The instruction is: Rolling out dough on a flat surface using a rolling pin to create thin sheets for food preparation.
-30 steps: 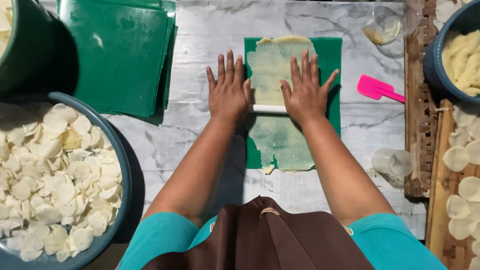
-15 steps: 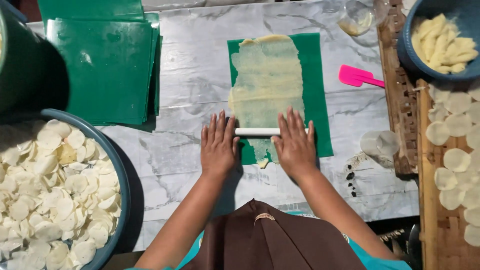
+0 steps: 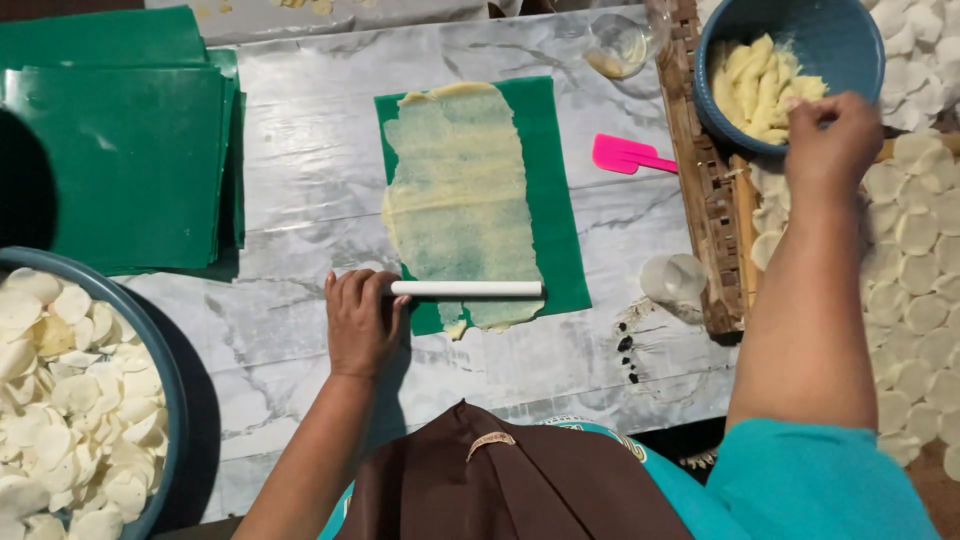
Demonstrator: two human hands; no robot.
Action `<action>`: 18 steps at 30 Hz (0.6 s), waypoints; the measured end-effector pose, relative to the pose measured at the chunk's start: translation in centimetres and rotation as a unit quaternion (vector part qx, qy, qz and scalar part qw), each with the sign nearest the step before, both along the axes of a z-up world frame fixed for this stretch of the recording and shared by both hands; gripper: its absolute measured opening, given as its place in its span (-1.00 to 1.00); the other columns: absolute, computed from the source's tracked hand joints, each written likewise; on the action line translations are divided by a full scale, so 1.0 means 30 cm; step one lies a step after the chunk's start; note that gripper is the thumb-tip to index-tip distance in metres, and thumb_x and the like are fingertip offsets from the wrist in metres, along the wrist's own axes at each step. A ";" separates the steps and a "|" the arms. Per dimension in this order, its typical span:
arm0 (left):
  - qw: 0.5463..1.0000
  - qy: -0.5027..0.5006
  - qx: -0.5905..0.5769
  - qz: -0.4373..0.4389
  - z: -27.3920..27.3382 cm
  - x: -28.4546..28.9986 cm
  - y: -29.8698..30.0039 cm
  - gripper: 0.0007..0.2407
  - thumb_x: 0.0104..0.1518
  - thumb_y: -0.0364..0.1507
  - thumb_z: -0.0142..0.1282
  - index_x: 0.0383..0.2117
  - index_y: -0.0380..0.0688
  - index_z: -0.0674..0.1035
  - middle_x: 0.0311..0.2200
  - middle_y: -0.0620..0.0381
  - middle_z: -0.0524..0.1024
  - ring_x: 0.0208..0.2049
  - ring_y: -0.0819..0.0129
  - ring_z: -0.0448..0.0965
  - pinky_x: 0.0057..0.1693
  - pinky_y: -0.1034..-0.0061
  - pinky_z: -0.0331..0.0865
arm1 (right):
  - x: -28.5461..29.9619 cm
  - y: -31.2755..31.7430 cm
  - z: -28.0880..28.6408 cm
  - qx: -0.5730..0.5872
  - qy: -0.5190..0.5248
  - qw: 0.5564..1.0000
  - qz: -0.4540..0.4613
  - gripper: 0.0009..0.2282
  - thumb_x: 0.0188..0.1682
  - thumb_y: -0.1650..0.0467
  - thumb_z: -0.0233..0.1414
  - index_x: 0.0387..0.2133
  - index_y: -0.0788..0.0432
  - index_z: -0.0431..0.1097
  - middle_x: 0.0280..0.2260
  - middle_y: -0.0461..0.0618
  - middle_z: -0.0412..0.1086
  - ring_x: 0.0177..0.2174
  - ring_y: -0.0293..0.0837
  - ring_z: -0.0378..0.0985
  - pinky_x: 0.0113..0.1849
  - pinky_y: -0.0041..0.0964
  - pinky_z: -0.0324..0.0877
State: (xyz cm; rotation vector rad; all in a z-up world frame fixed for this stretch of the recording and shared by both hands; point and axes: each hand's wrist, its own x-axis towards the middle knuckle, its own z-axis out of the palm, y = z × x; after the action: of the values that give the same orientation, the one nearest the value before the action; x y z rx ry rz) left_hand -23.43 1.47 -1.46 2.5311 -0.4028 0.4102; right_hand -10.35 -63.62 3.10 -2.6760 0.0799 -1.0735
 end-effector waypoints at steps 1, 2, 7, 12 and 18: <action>1.000 0.003 0.004 0.000 0.016 0.006 -0.004 -0.75 0.26 -0.21 0.08 -0.06 -0.03 0.54 -0.10 0.04 0.46 0.03 0.03 0.43 0.42 -0.11 -0.01 | 0.072 -0.131 -0.034 0.030 0.022 0.998 -0.044 -0.80 0.15 0.44 0.40 -0.41 0.13 0.53 -0.42 -0.08 0.55 -0.39 -0.16 0.59 -0.33 -0.17 0.46; 1.000 -0.002 0.003 0.003 0.013 0.014 -0.007 -0.75 0.26 -0.21 0.08 -0.06 -0.03 0.54 -0.10 0.04 0.46 0.03 0.03 0.43 0.42 -0.11 -0.01 | 0.122 -0.172 -0.016 0.029 0.016 0.999 -0.041 -0.80 0.15 0.44 0.40 -0.41 0.13 0.53 -0.42 -0.08 0.55 -0.39 -0.16 0.59 -0.33 -0.17 0.46; 0.999 0.002 0.036 0.017 0.005 0.003 -0.010 -0.72 0.22 -0.20 0.12 -0.05 -0.02 0.55 -0.10 0.07 0.47 0.03 0.08 0.45 0.41 -0.09 0.06 | 0.164 0.062 0.287 0.186 0.371 0.910 -0.022 -0.84 0.16 0.52 0.05 -0.07 0.13 0.56 0.00 0.25 0.47 -0.18 0.06 0.57 -0.20 -0.09 0.51; 0.998 0.008 0.049 0.031 -0.014 0.001 -0.013 -0.72 0.20 -0.19 0.15 -0.05 0.01 0.57 -0.09 0.08 0.47 0.04 0.10 0.45 0.41 -0.08 0.07 | 0.262 0.108 0.234 0.063 0.374 0.925 -0.034 -0.75 0.08 0.41 0.18 0.02 0.15 0.53 0.04 0.19 0.37 -0.07 0.21 0.46 -0.08 0.05 0.34; 0.998 0.003 0.060 0.031 -0.011 0.001 -0.019 -0.71 0.19 -0.19 0.17 -0.06 0.00 0.57 -0.10 0.07 0.47 0.03 0.10 0.46 0.40 -0.08 0.10 | 0.266 0.195 0.382 0.045 0.521 0.852 -0.033 -0.44 0.13 0.46 -0.07 0.41 -0.11 -0.04 0.44 -0.18 -0.26 0.38 0.08 -0.24 0.29 0.22 -0.36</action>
State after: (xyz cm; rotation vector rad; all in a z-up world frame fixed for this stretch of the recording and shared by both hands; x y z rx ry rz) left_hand -23.41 0.92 -1.79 2.6660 -0.3565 0.4147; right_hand -2.37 -57.77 14.56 -2.8259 0.3987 0.4735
